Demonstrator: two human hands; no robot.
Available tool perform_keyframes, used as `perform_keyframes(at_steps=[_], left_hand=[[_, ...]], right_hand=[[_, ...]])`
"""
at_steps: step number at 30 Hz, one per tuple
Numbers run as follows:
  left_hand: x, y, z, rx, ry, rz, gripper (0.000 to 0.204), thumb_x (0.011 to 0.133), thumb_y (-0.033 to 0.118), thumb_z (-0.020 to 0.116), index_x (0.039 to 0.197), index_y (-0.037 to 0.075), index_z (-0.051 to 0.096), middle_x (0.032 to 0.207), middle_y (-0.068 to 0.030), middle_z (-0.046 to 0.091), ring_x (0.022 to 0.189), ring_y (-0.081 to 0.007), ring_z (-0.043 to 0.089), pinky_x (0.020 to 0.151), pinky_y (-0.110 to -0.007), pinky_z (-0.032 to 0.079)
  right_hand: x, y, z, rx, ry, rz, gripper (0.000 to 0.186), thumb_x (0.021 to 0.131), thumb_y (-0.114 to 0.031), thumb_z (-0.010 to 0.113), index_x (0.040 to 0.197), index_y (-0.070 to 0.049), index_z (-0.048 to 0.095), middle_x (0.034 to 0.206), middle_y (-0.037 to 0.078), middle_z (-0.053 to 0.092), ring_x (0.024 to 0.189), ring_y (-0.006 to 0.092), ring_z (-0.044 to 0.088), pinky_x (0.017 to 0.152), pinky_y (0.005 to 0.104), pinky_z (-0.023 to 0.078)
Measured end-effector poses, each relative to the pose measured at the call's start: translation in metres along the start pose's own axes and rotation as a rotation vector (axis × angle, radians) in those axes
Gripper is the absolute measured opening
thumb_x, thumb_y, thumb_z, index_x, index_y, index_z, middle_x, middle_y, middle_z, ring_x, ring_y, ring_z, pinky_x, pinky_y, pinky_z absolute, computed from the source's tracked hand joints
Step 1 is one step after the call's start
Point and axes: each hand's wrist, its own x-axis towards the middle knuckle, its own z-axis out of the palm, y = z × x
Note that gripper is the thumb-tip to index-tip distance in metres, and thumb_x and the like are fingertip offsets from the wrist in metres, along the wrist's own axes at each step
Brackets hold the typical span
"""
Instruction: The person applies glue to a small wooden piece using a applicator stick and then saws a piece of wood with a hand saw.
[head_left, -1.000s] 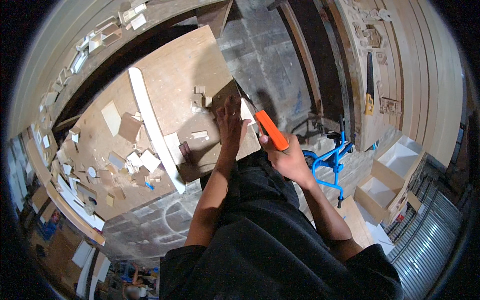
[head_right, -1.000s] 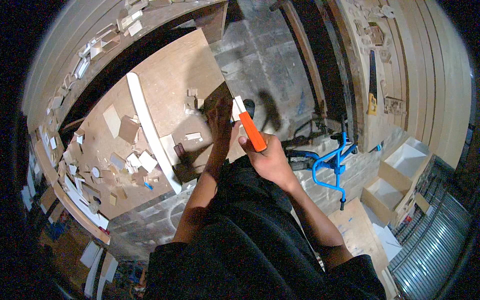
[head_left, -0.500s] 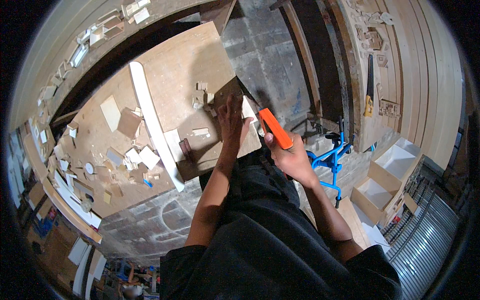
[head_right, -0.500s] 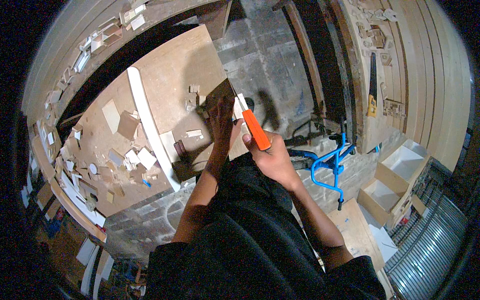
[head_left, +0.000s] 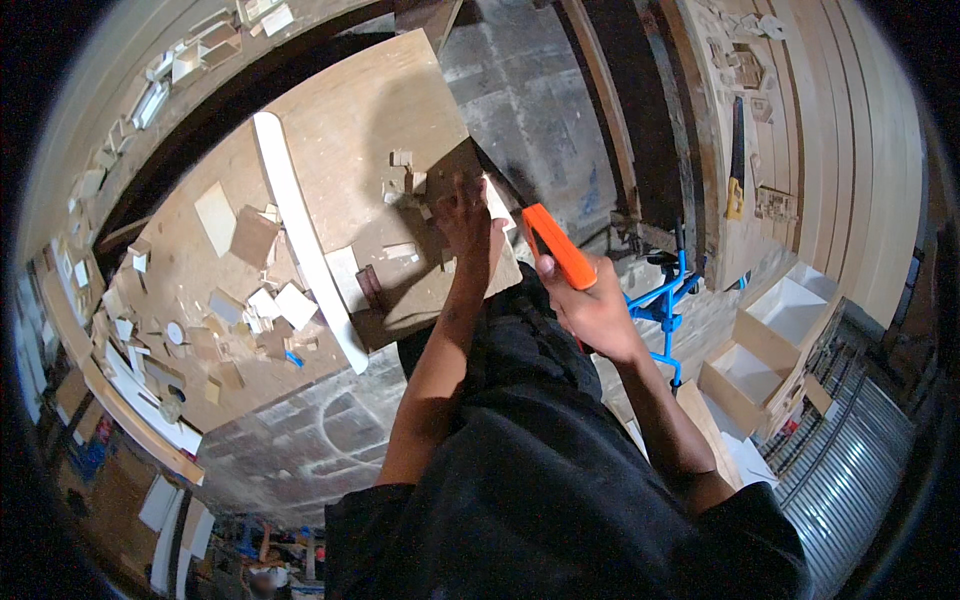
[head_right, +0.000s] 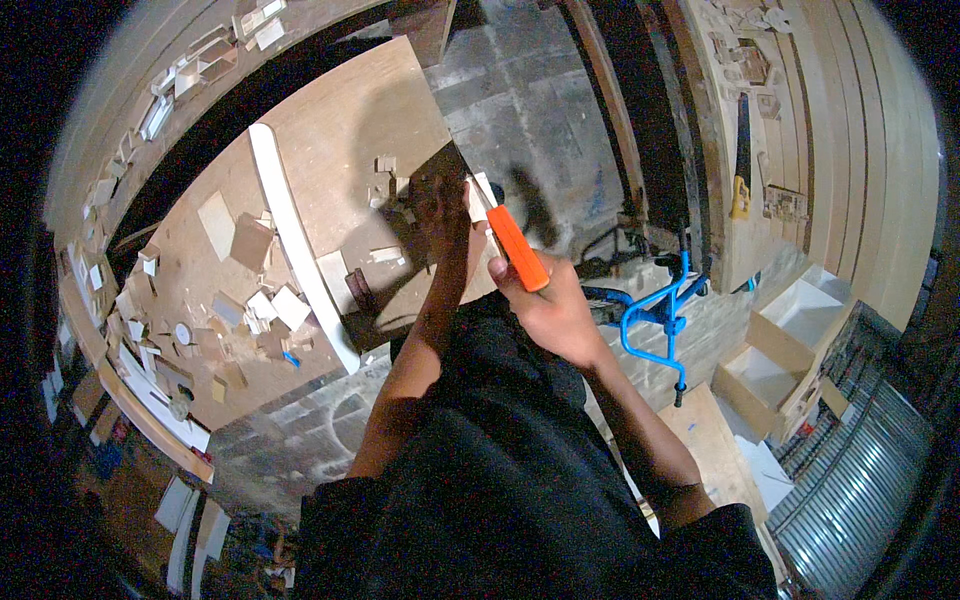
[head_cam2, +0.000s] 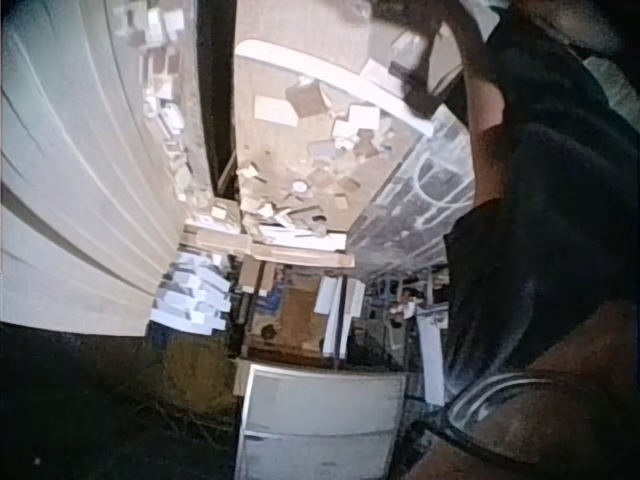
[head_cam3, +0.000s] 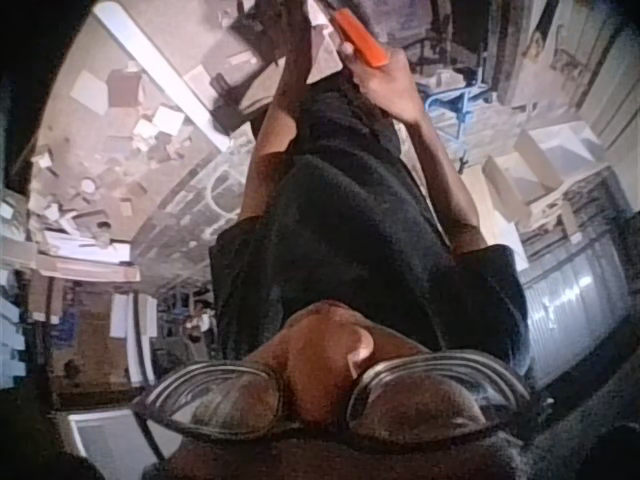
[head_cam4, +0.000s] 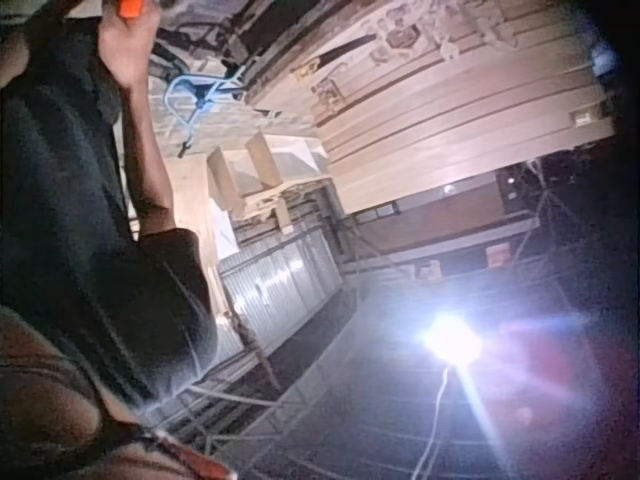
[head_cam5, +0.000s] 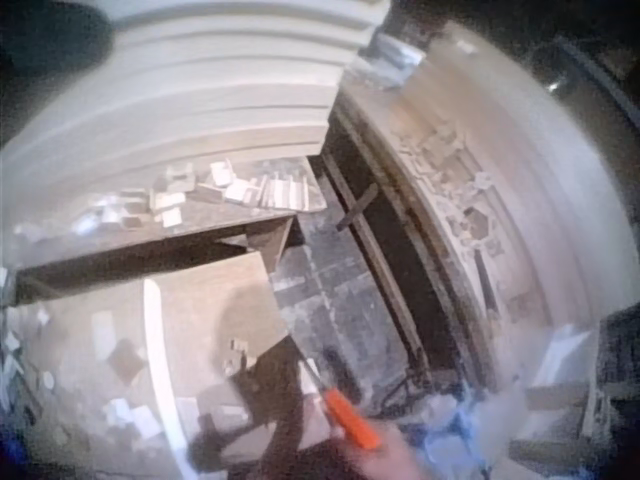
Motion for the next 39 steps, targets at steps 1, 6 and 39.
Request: perform_keyframes(at_steps=[1, 6, 39], left_hand=[[0.0, 0.001, 0.0, 0.02, -0.001, 0.002, 0.093, 0.049, 0.042, 0.09, 0.134, 0.023, 0.057, 0.147, -0.0092, 0.04, 0.115, -0.0368, 0.047, 0.09, -0.05, 0.047], [-0.001, 0.003, -0.004, 0.03, -0.01, -0.011, 0.095, 0.047, 0.047, 0.09, 0.134, 0.026, 0.057, 0.148, -0.0079, 0.038, 0.118, -0.0372, 0.044, 0.089, -0.05, 0.049], [-0.002, 0.001, -0.022, -0.029, -0.017, 0.049, 0.084, 0.061, 0.035, 0.089, 0.136, 0.022, 0.055, 0.151, -0.0095, 0.034, 0.125, -0.0377, 0.04, 0.103, -0.049, 0.039]], right_hand=[[0.003, 0.0, -0.001, -0.01, 0.0, -0.005, 0.039, 0.101, -0.029, 0.06, 0.075, -0.001, 0.052, 0.061, -0.004, 0.041, 0.062, 0.0058, 0.038, 0.053, 0.0291, 0.034], [-0.002, -0.01, -0.001, -0.08, 0.014, -0.016, 0.04, 0.1, -0.029, 0.06, 0.075, 0.0, 0.052, 0.061, -0.003, 0.042, 0.063, 0.0069, 0.038, 0.054, 0.0307, 0.035], [-0.007, 0.017, -0.007, -0.111, 0.04, -0.238, 0.036, 0.099, -0.026, 0.061, 0.078, 0.001, 0.051, 0.06, 0.003, 0.042, 0.061, 0.011, 0.038, 0.055, 0.0329, 0.037]])
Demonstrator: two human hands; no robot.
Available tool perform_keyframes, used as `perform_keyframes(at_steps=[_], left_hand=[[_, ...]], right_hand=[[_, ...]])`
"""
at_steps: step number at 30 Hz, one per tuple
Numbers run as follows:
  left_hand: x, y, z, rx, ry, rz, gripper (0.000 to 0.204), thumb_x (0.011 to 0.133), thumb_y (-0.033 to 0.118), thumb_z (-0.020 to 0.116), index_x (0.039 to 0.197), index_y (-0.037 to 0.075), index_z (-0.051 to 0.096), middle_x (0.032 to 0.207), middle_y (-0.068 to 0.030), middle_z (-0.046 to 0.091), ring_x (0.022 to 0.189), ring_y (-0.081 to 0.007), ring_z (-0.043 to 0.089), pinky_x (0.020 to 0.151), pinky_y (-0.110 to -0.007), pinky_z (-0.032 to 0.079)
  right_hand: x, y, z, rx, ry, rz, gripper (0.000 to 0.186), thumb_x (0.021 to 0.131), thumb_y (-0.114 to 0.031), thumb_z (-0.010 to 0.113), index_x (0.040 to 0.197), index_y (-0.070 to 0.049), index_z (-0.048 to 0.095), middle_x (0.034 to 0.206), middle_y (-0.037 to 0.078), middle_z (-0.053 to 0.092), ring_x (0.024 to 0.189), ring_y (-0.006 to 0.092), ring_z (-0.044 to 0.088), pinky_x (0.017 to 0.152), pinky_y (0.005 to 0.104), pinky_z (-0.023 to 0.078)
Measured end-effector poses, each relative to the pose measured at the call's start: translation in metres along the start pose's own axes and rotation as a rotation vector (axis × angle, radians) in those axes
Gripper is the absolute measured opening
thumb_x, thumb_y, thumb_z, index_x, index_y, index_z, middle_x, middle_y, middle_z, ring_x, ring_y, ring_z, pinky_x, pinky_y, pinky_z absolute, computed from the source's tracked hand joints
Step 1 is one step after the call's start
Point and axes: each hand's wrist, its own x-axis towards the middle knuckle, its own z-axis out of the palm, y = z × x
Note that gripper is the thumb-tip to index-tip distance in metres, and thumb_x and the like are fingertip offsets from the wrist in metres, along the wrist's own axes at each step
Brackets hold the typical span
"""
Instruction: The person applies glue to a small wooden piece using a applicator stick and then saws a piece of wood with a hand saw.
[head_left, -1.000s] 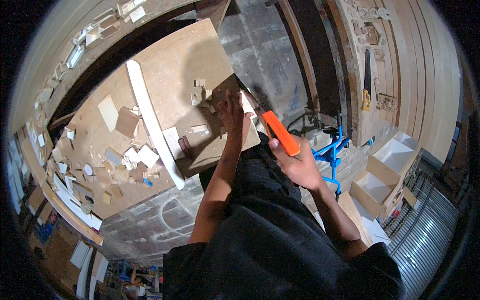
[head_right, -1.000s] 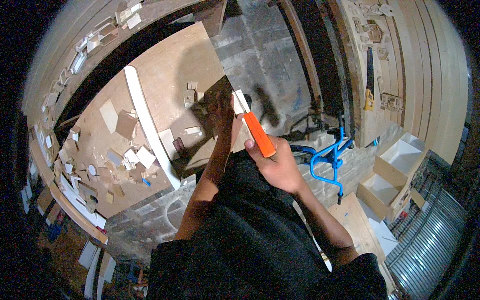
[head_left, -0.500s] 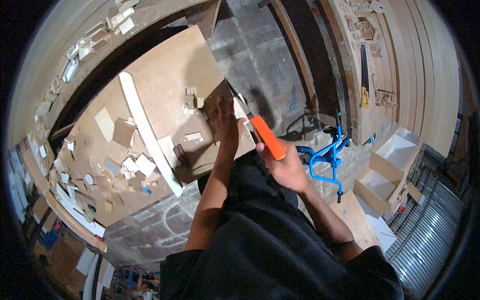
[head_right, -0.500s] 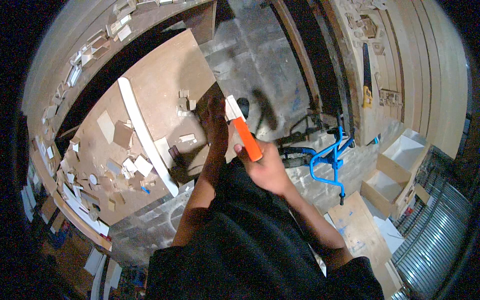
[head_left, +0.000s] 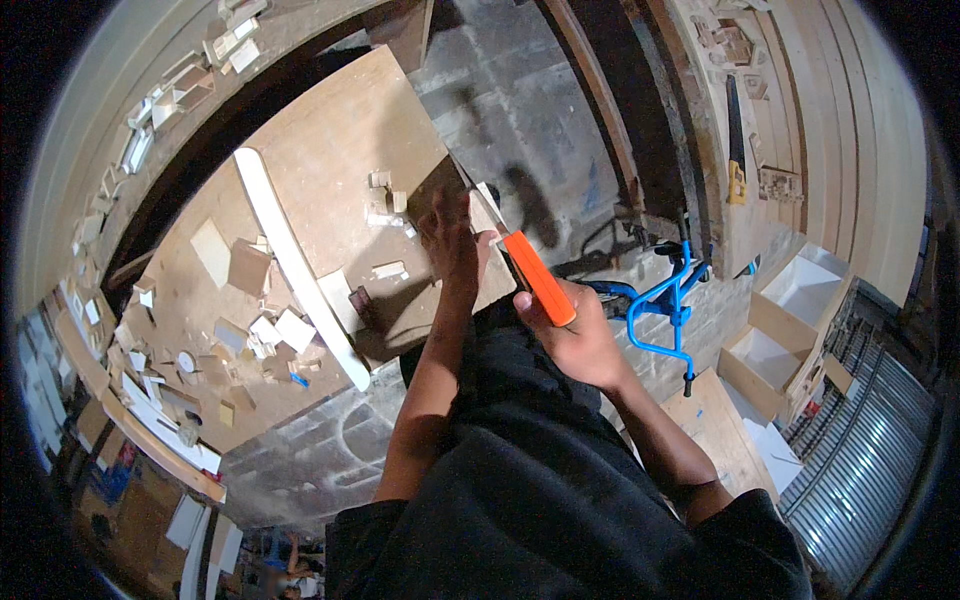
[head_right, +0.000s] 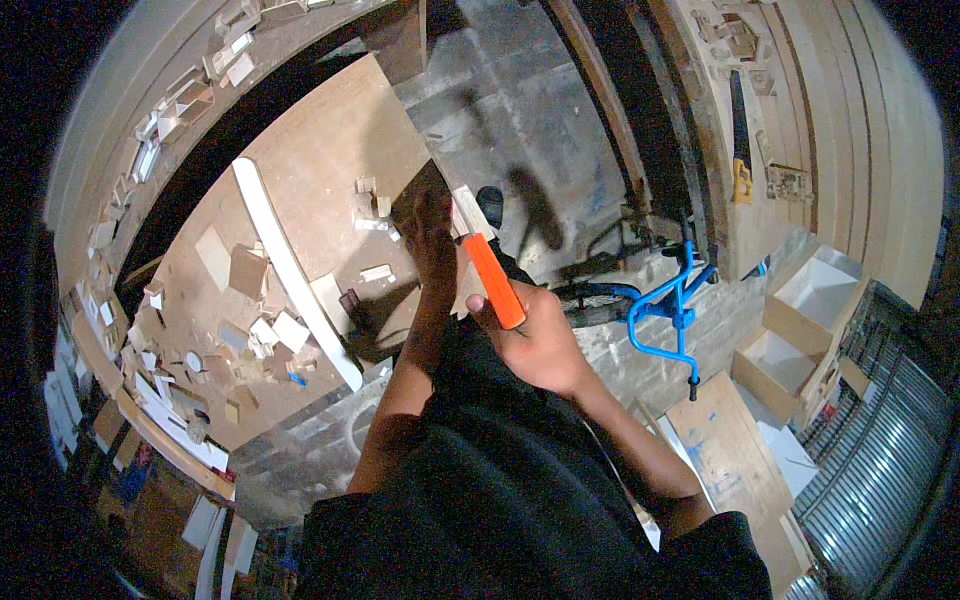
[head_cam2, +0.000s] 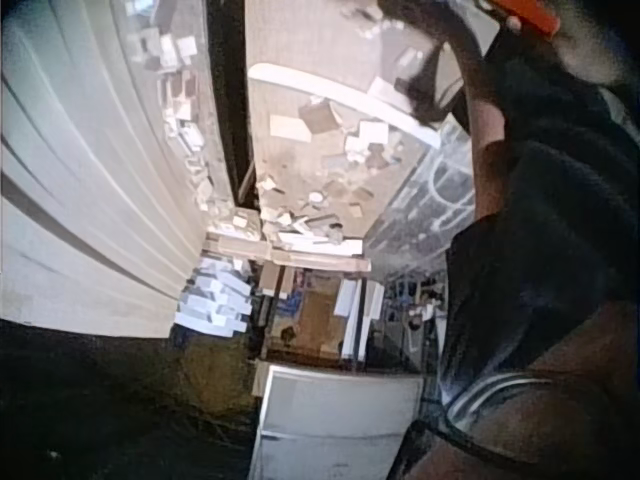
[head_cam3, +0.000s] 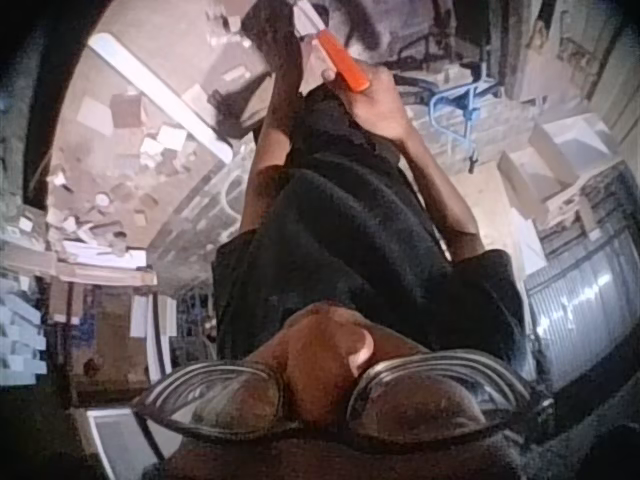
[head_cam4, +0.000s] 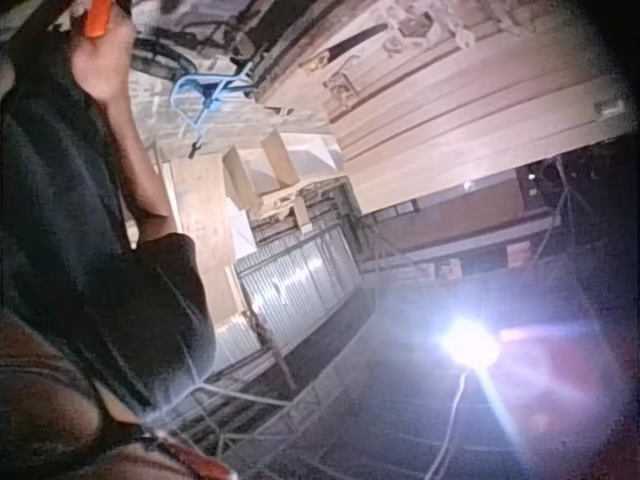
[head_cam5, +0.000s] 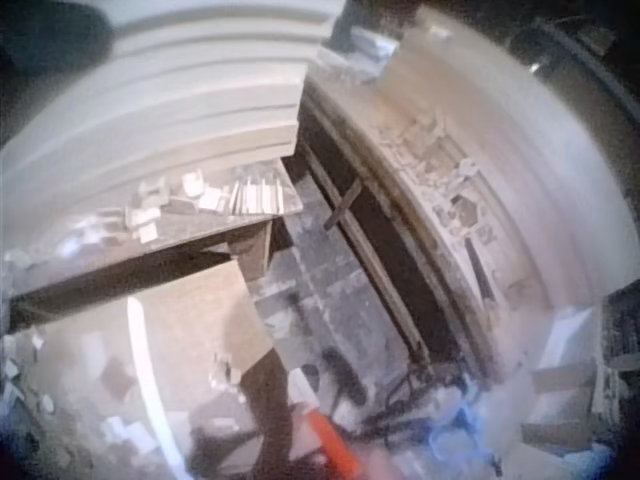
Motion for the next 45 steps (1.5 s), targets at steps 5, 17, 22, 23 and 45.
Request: perform_keyframes(at_steps=[5, 17, 22, 23, 45], left_hand=[[0.0, 0.008, -0.015, -0.052, -0.044, -0.04, 0.083, 0.061, 0.036, 0.088, 0.136, 0.022, 0.056, 0.151, -0.0092, 0.034, 0.124, -0.0375, 0.04, 0.102, -0.046, 0.04], [-0.01, -0.007, 0.026, -0.417, -0.118, -0.132, 0.078, 0.068, 0.027, 0.085, 0.139, 0.018, 0.054, 0.157, -0.0153, 0.03, 0.136, -0.045, 0.033, 0.11, -0.054, 0.035], [-0.007, -0.007, 0.036, -0.338, -0.096, -0.141, 0.076, 0.067, 0.03, 0.085, 0.137, 0.021, 0.057, 0.155, -0.0125, 0.033, 0.134, -0.0434, 0.035, 0.102, -0.06, 0.038], [-0.007, -0.008, 0.039, -0.359, -0.106, -0.153, 0.076, 0.066, 0.03, 0.086, 0.137, 0.021, 0.057, 0.155, -0.012, 0.032, 0.134, -0.0431, 0.035, 0.102, -0.06, 0.039], [0.001, 0.002, 0.004, -0.145, -0.035, -0.112, 0.085, 0.056, 0.037, 0.091, 0.133, 0.03, 0.058, 0.153, -0.0058, 0.033, 0.128, -0.0408, 0.037, 0.093, -0.055, 0.045]], right_hand=[[0.013, -0.009, -0.004, 0.039, -0.01, 0.058, 0.041, 0.099, -0.033, 0.061, 0.074, -0.001, 0.051, 0.055, -0.002, 0.042, 0.053, 0.0078, 0.039, 0.048, 0.0307, 0.033], [0.056, -0.036, -0.049, 0.241, -0.175, 0.281, 0.04, 0.098, -0.039, 0.062, 0.075, -0.007, 0.054, 0.054, -0.006, 0.041, 0.041, 0.0049, 0.038, 0.039, 0.0248, 0.029], [0.035, -0.034, -0.027, 0.019, -0.14, 0.205, 0.025, 0.095, -0.023, 0.066, 0.089, 0.0, 0.059, 0.059, 0.001, 0.049, 0.05, 0.0109, 0.049, 0.048, 0.0298, 0.039], [0.026, -0.041, -0.02, -0.017, -0.129, 0.179, 0.026, 0.095, -0.022, 0.066, 0.09, 0.002, 0.058, 0.06, 0.005, 0.051, 0.055, 0.013, 0.051, 0.053, 0.0326, 0.041], [-0.005, -0.034, -0.008, 0.032, -0.073, 0.179, 0.037, 0.098, -0.029, 0.062, 0.078, 0.001, 0.051, 0.062, 0.0, 0.043, 0.061, 0.0092, 0.04, 0.054, 0.0315, 0.035]])
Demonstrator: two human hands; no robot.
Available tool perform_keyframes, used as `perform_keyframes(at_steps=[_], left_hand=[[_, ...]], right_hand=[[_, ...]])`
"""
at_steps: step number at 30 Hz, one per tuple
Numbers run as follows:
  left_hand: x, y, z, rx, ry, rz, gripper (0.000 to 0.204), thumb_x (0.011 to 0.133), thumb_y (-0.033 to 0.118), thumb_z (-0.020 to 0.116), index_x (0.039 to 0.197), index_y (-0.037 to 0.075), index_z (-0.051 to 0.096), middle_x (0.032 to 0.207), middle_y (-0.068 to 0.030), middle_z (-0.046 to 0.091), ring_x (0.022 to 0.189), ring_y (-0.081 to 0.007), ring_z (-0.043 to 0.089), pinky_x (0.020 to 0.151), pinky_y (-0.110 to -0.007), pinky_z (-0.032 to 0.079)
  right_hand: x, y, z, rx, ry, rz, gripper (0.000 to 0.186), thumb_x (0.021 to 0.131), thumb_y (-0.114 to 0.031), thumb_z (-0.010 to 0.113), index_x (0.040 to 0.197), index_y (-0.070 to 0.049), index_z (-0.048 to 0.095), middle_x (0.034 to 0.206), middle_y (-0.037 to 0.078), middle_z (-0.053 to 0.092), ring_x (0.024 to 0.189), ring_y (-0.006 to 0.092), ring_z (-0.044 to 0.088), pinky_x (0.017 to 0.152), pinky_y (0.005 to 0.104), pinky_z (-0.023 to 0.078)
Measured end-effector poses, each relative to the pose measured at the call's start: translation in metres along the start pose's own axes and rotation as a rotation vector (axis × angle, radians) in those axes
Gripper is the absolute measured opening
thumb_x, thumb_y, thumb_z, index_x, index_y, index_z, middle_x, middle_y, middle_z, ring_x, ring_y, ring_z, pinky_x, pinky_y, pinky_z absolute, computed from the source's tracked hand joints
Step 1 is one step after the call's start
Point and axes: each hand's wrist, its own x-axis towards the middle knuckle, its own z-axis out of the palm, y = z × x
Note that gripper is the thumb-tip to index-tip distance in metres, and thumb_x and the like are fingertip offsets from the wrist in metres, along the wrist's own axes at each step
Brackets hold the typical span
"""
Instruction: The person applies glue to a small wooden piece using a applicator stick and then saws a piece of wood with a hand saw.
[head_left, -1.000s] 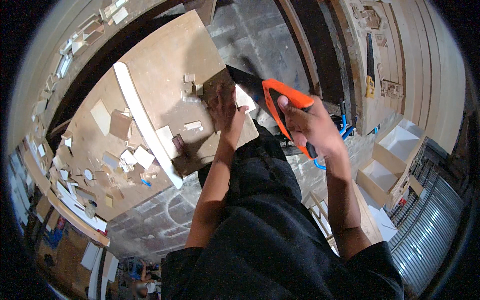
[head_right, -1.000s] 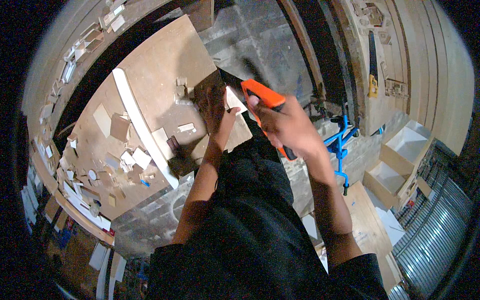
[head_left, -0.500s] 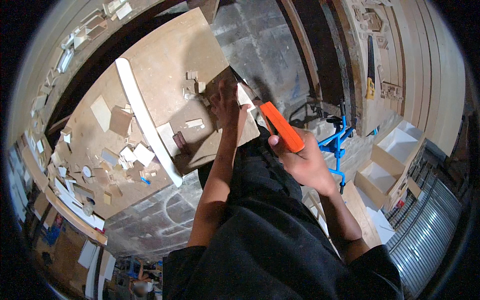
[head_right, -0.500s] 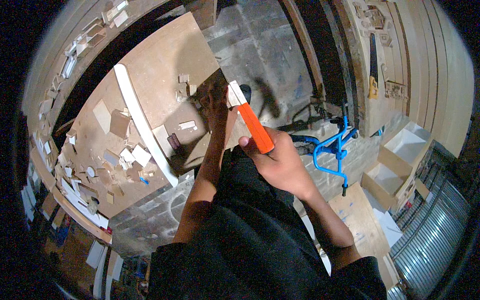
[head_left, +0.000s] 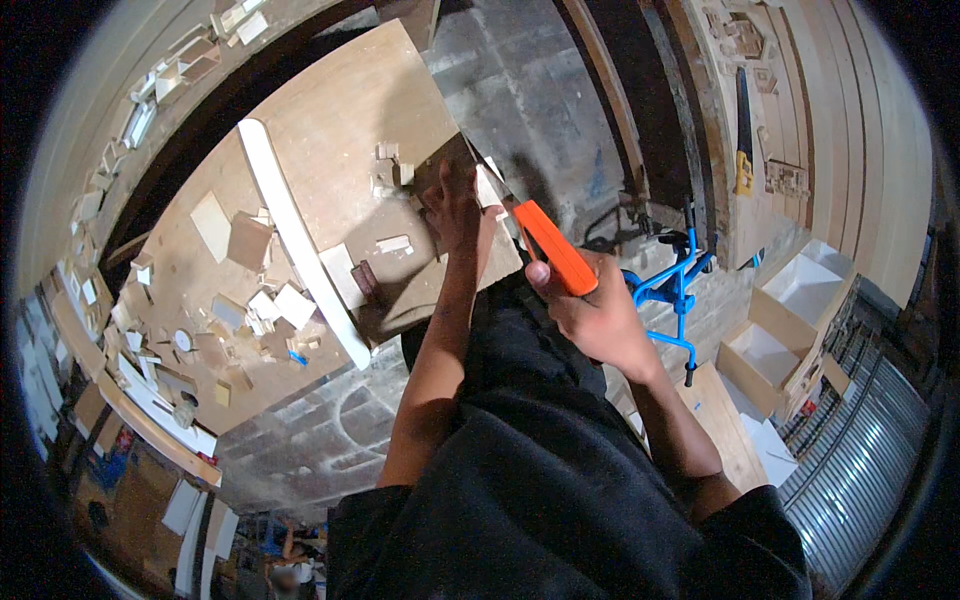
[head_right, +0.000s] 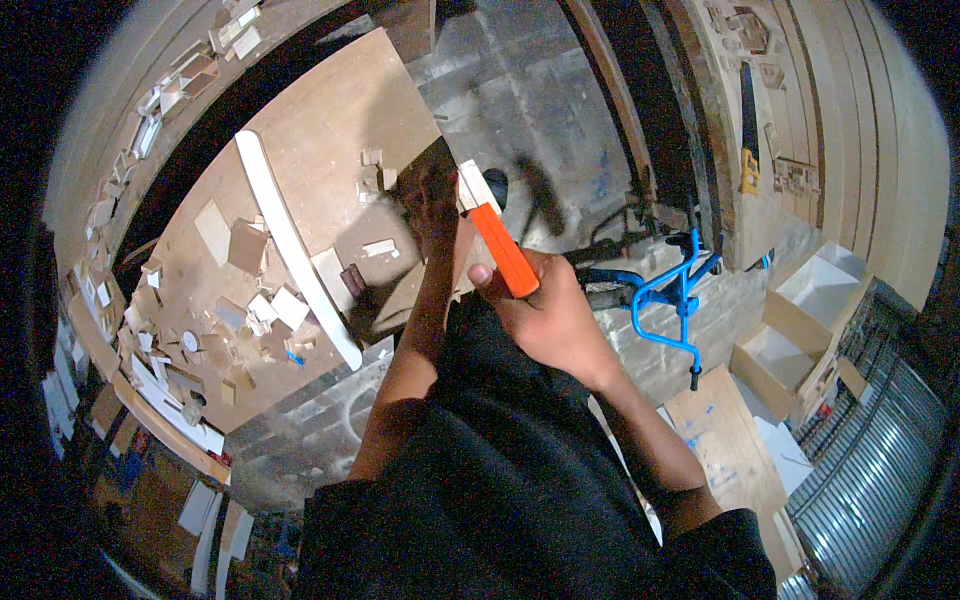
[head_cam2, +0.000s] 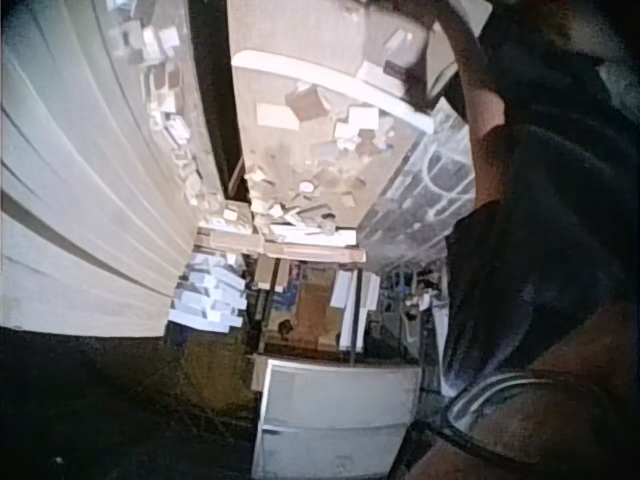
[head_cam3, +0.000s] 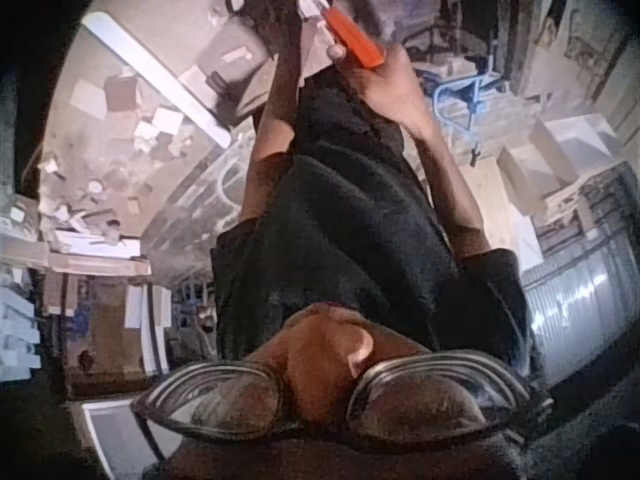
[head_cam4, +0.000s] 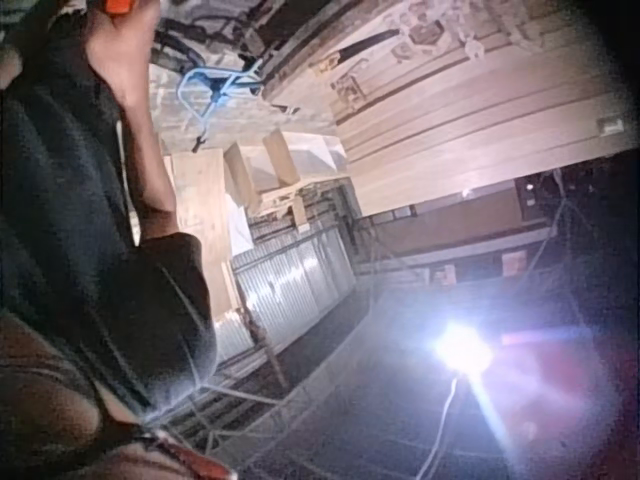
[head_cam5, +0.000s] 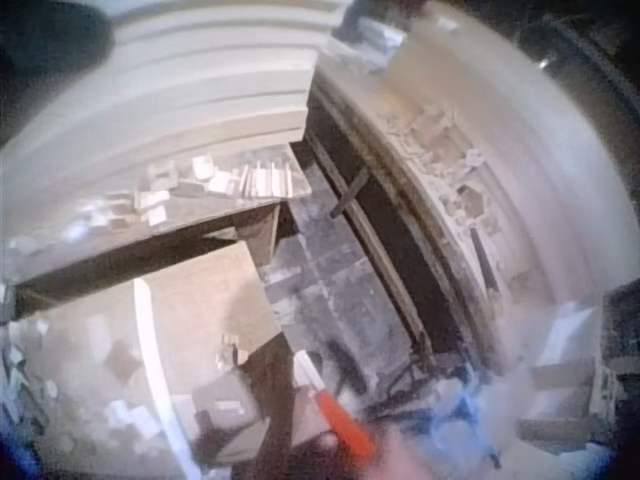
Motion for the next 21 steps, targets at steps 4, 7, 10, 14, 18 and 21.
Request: perform_keyframes(at_steps=[4, 7, 10, 14, 18, 21], left_hand=[[0.0, -0.008, 0.01, 0.032, 0.029, 0.026, 0.084, 0.054, 0.037, 0.091, 0.132, 0.03, 0.06, 0.153, -0.0052, 0.033, 0.126, -0.0389, 0.038, 0.091, -0.055, 0.045], [-0.001, -0.001, -0.001, 0.083, 0.014, 0.024, 0.084, 0.054, 0.036, 0.091, 0.132, 0.031, 0.06, 0.153, -0.0047, 0.033, 0.126, -0.0385, 0.038, 0.091, -0.054, 0.045], [0.002, 0.005, -0.012, 0.069, -0.028, 0.013, 0.083, 0.055, 0.036, 0.091, 0.132, 0.03, 0.06, 0.154, -0.0051, 0.033, 0.128, -0.0388, 0.037, 0.093, -0.053, 0.044], [-0.002, 0.003, -0.013, -0.001, -0.036, 0.002, 0.083, 0.057, 0.035, 0.091, 0.134, 0.026, 0.06, 0.155, -0.0071, 0.032, 0.129, -0.0387, 0.037, 0.095, -0.054, 0.042], [-0.002, 0.002, -0.012, 0.045, 0.007, 0.09, 0.084, 0.058, 0.033, 0.09, 0.135, 0.024, 0.059, 0.156, -0.0095, 0.03, 0.129, -0.0392, 0.037, 0.098, -0.055, 0.039], [-0.002, -0.002, -0.003, 0.032, 0.06, 0.09, 0.083, 0.059, 0.032, 0.09, 0.136, 0.024, 0.059, 0.157, -0.0107, 0.03, 0.131, -0.0402, 0.035, 0.101, -0.054, 0.038]], right_hand=[[-0.004, 0.016, 0.004, -0.049, 0.097, -0.154, 0.04, 0.099, -0.031, 0.061, 0.075, -0.001, 0.05, 0.059, -0.003, 0.04, 0.057, 0.0069, 0.037, 0.049, 0.0296, 0.031], [-0.005, 0.015, -0.002, -0.043, 0.07, -0.052, 0.035, 0.095, -0.024, 0.066, 0.076, 0.003, 0.055, 0.06, 0.002, 0.048, 0.063, 0.0088, 0.042, 0.057, 0.032, 0.039], [0.001, 0.002, 0.0, 0.042, 0.036, 0.012, 0.037, 0.097, -0.026, 0.065, 0.075, 0.002, 0.054, 0.06, -0.001, 0.044, 0.06, 0.0086, 0.039, 0.054, 0.0318, 0.036], [-0.001, 0.002, -0.003, 0.052, 0.047, 0.014, 0.039, 0.098, -0.028, 0.063, 0.074, 0.001, 0.054, 0.059, -0.003, 0.042, 0.059, 0.0074, 0.037, 0.052, 0.0297, 0.033], [0.0, 0.005, -0.01, 0.078, 0.084, -0.014, 0.04, 0.098, -0.032, 0.063, 0.075, -0.001, 0.054, 0.059, -0.004, 0.042, 0.059, 0.0055, 0.039, 0.051, 0.0279, 0.032], [0.004, 0.009, -0.014, 0.101, -0.064, 0.015, 0.041, 0.098, -0.036, 0.064, 0.075, -0.003, 0.054, 0.059, -0.006, 0.045, 0.06, 0.0034, 0.043, 0.051, 0.0264, 0.033]])
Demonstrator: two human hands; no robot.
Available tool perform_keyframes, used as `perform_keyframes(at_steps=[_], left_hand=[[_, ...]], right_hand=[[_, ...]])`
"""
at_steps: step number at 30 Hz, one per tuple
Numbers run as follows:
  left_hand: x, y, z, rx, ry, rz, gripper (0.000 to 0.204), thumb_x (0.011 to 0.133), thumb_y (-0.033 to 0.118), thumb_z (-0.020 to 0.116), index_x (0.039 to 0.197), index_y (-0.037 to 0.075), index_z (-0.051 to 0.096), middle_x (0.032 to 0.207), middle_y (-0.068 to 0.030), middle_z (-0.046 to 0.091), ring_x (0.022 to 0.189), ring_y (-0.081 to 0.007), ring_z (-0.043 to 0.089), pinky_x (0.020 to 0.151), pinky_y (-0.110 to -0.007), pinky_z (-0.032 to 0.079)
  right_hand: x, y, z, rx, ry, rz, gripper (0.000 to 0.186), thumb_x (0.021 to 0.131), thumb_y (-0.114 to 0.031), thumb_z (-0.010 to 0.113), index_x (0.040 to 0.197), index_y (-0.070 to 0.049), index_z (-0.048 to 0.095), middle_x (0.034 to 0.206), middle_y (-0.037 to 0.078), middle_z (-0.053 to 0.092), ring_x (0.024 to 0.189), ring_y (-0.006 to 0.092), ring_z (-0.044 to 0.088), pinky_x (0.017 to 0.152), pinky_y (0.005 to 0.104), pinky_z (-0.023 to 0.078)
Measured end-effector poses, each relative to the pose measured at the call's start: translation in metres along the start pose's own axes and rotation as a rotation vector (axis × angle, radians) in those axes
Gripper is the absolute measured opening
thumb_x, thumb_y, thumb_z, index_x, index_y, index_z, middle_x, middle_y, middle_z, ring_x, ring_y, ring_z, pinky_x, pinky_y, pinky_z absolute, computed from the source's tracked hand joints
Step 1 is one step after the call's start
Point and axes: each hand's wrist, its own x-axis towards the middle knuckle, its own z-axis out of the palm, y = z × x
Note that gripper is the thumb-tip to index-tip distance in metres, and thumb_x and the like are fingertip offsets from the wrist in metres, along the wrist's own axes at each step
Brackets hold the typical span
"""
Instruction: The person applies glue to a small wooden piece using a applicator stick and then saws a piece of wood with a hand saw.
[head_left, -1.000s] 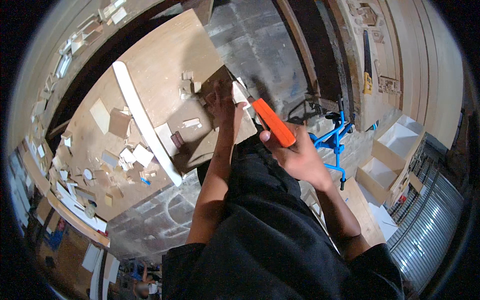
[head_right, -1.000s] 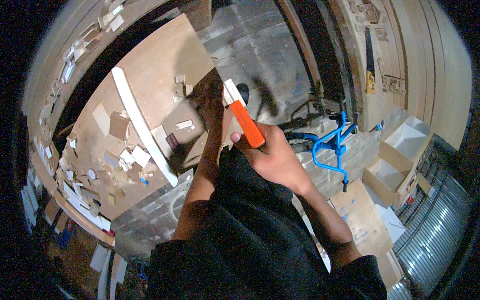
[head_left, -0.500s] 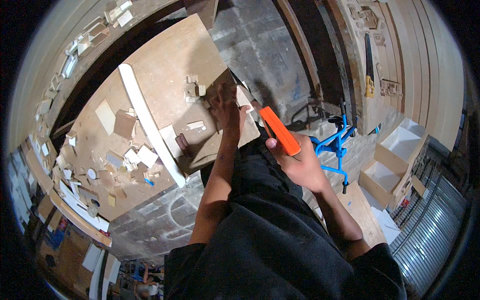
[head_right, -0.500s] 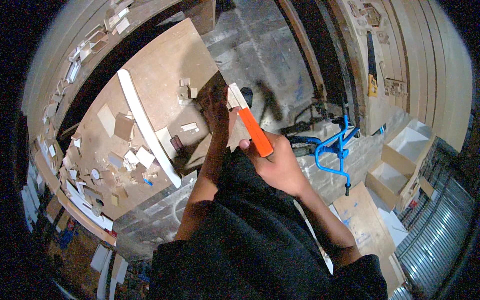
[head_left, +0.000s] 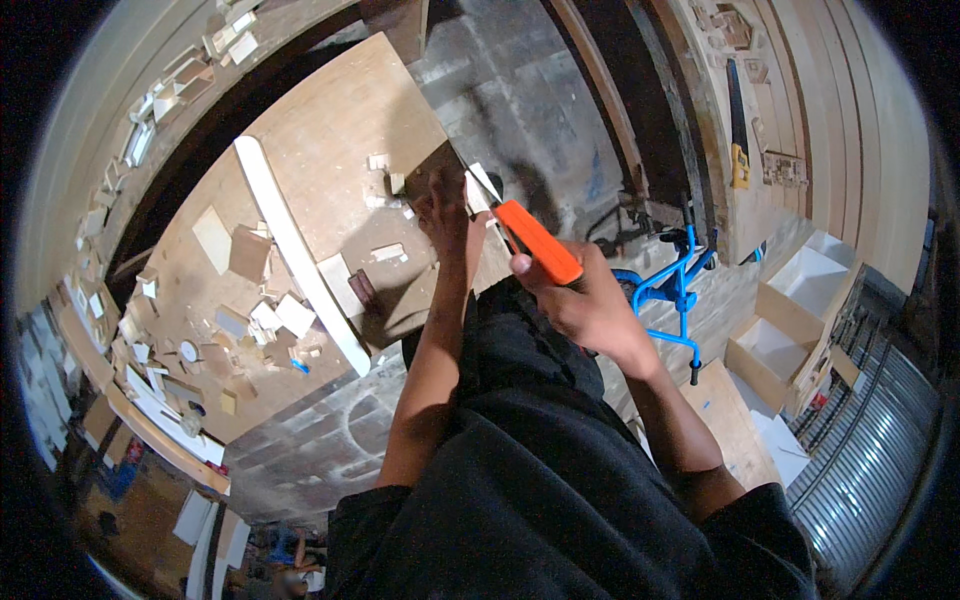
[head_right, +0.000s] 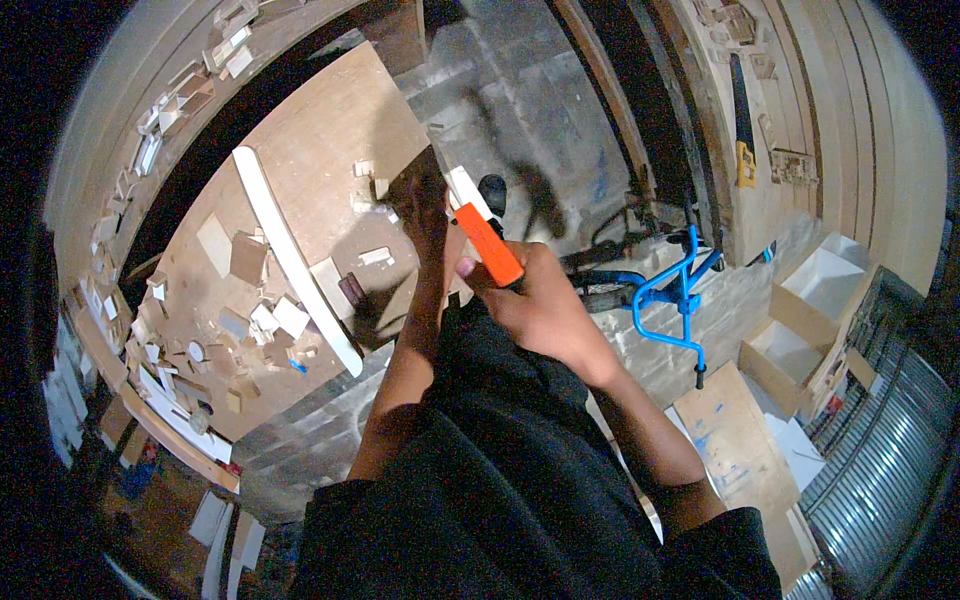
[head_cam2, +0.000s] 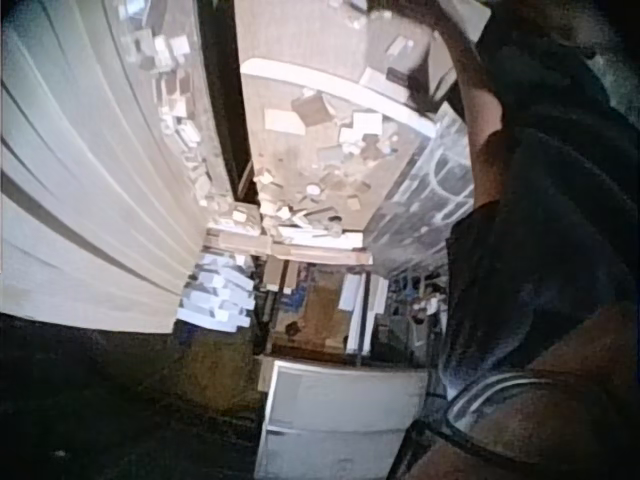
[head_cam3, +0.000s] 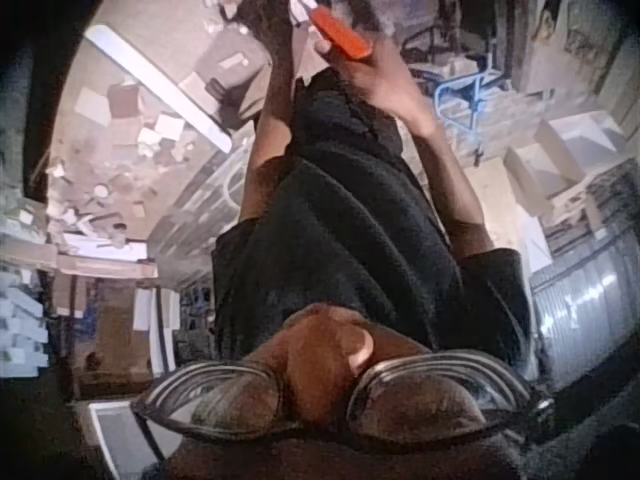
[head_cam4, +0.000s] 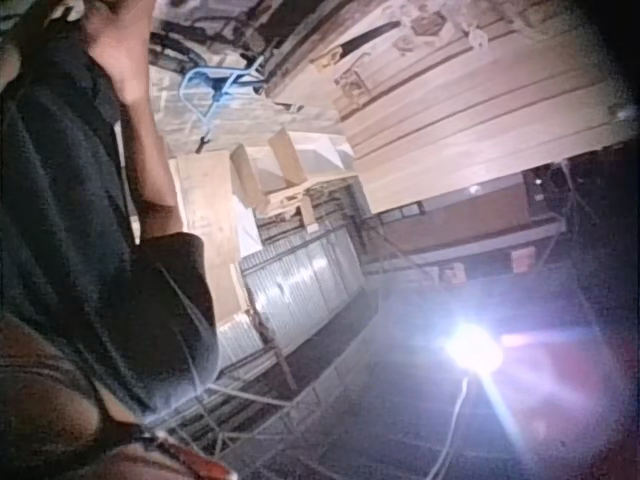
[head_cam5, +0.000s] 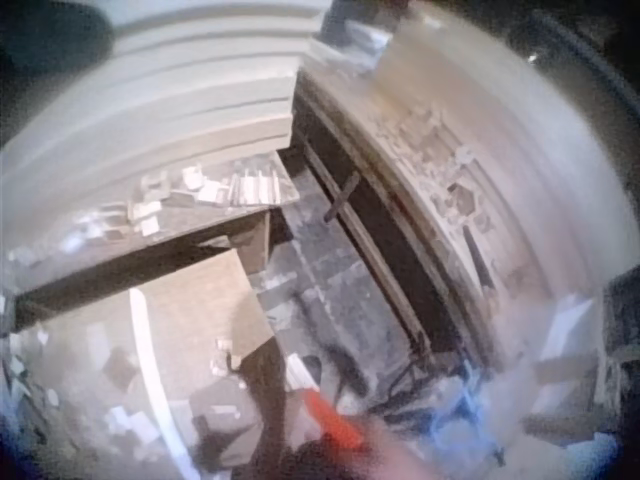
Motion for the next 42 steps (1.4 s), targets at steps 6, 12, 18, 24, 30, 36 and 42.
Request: perform_keyframes(at_steps=[6, 12, 18, 24, 30, 36, 42], left_hand=[[-0.002, -0.001, 0.001, -0.124, -0.059, -0.075, 0.084, 0.057, 0.032, 0.09, 0.135, 0.023, 0.061, 0.155, -0.0083, 0.031, 0.13, -0.038, 0.038, 0.097, -0.055, 0.043], [-0.001, -0.024, 0.033, -0.849, 0.059, -0.313, 0.08, 0.061, 0.031, 0.089, 0.135, 0.018, 0.06, 0.154, -0.012, 0.031, 0.127, -0.0394, 0.037, 0.098, -0.055, 0.041], [0.002, 0.007, -0.014, 0.012, -0.15, -0.02, 0.081, 0.06, 0.036, 0.089, 0.134, 0.017, 0.062, 0.148, -0.0117, 0.039, 0.126, -0.0387, 0.033, 0.102, -0.056, 0.038], [0.002, 0.007, -0.006, -0.008, -0.132, -0.058, 0.08, 0.063, 0.033, 0.088, 0.136, 0.017, 0.059, 0.152, -0.0115, 0.036, 0.128, -0.0398, 0.032, 0.103, -0.057, 0.038], [-0.001, -0.003, 0.012, -0.463, -0.086, -0.252, 0.086, 0.062, 0.02, 0.089, 0.14, 0.022, 0.053, 0.154, -0.0128, 0.032, 0.133, -0.0441, 0.032, 0.1, -0.058, 0.041], [0.0, 0.005, 0.005, -0.065, -0.009, -0.072, 0.087, 0.057, 0.025, 0.091, 0.138, 0.024, 0.057, 0.157, -0.0122, 0.029, 0.136, -0.0451, 0.029, 0.101, -0.058, 0.039], [0.003, -0.001, -0.003, -0.044, 0.018, 0.036, 0.081, 0.059, 0.026, 0.089, 0.135, 0.024, 0.059, 0.152, -0.0133, 0.038, 0.127, -0.0401, 0.043, 0.107, -0.051, 0.034]], right_hand=[[-0.005, 0.018, 0.005, -0.085, 0.095, -0.148, 0.038, 0.097, -0.031, 0.064, 0.079, 0.001, 0.056, 0.06, -0.001, 0.045, 0.062, 0.0074, 0.04, 0.054, 0.0308, 0.037], [-0.002, 0.022, 0.001, -0.179, 0.071, -0.283, 0.036, 0.095, -0.032, 0.066, 0.088, 0.004, 0.061, 0.063, 0.007, 0.051, 0.065, 0.0113, 0.045, 0.06, 0.0343, 0.043], [0.062, -0.05, -0.065, 0.068, -0.254, 0.009, 0.042, 0.094, -0.05, 0.063, 0.097, -0.008, 0.069, 0.062, -0.001, 0.054, 0.045, 0.0077, 0.046, 0.044, 0.0255, 0.04], [0.059, -0.052, -0.059, 0.102, -0.26, 0.068, 0.04, 0.094, -0.047, 0.065, 0.097, -0.007, 0.066, 0.061, -0.002, 0.05, 0.046, 0.0076, 0.047, 0.043, 0.0251, 0.04], [0.002, -0.012, -0.017, -0.033, -0.064, -0.198, 0.038, 0.095, -0.042, 0.066, 0.09, -0.005, 0.059, 0.062, -0.003, 0.05, 0.05, 0.0051, 0.045, 0.044, 0.0245, 0.033], [-0.01, -0.008, -0.01, -0.001, 0.014, -0.01, 0.04, 0.098, -0.03, 0.062, 0.078, 0.004, 0.055, 0.059, 0.0, 0.043, 0.061, 0.0077, 0.04, 0.053, 0.0325, 0.036], [-0.02, 0.001, -0.005, -0.152, 0.074, -0.16, 0.045, 0.099, -0.04, 0.061, 0.074, -0.003, 0.051, 0.056, -0.005, 0.04, 0.053, 0.0053, 0.037, 0.047, 0.0286, 0.03]])
